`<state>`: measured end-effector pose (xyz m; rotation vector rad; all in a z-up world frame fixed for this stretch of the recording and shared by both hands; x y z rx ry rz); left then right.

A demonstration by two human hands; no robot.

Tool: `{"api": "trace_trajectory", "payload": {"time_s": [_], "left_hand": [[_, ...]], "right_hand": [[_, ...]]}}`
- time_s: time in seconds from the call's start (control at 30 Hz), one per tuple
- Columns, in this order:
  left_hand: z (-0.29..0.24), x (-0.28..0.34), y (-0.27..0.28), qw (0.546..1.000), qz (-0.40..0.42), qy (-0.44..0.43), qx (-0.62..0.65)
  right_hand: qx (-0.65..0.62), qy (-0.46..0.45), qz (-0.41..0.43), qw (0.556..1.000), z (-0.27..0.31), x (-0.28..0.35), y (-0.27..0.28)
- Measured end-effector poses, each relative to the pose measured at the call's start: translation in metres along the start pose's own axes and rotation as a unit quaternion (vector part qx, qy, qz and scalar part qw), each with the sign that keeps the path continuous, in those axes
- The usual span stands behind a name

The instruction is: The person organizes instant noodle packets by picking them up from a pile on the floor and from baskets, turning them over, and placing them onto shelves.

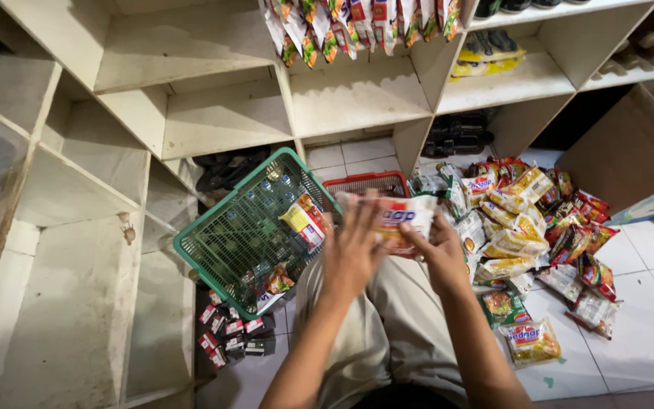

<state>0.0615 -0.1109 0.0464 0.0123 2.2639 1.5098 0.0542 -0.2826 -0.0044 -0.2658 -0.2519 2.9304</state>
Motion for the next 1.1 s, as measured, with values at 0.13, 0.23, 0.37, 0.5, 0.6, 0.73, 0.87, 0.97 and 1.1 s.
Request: {"api": "trace_trajectory", "payload": {"time_s": [0.13, 0.23, 0.37, 0.5, 0.6, 0.73, 0.87, 0.97, 1.1], "left_hand": [[0.075, -0.001, 0.017, 0.980, -0.100, 0.172, 0.008], [0.084, 0.006, 0.029, 0.970, -0.136, 0.172, 0.108], [0.067, 0.002, 0.037, 0.912, -0.119, 0.133, 0.368], [0.057, 0.006, 0.032, 0.838, -0.046, 0.193, 0.509], [0.061, 0.009, 0.033, 0.805, -0.066, 0.219, 0.547], [0.067, 0.011, 0.033, 0.793, -0.066, 0.241, 0.555], [0.073, 0.011, 0.029, 0.806, -0.078, 0.234, 0.539], [0.079, 0.015, 0.020, 0.796, -0.076, 0.245, 0.548], [0.083, 0.017, 0.012, 0.795, -0.072, 0.249, 0.549]], "right_hand": [[-0.086, -0.017, -0.050, 0.995, 0.021, -0.007, 0.016], [-0.136, -0.010, -0.047, 0.990, 0.028, -0.006, 0.017], [-0.115, -0.019, 0.010, 0.993, 0.016, -0.003, 0.002], [-0.108, -0.009, 0.070, 0.992, 0.012, 0.007, -0.007], [-0.181, -0.028, 0.081, 0.980, 0.009, 0.008, -0.012], [-0.150, -0.038, 0.068, 0.986, 0.001, 0.007, -0.003], [-0.079, -0.056, 0.036, 0.995, -0.010, 0.006, 0.006], [-0.035, -0.033, 0.022, 0.999, -0.013, 0.004, 0.011], [0.001, -0.039, -0.014, 0.999, -0.017, 0.004, 0.016]]}}
Point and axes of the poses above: each hand's wrist, its own x-axis away from the middle knuckle, its own y-axis out of the back of the hand, z = x × y, the point moved 6 cm from there along -x, towards the middle knuckle, and after that the axes turned 11 degrees about y, right-handed, at the moved point
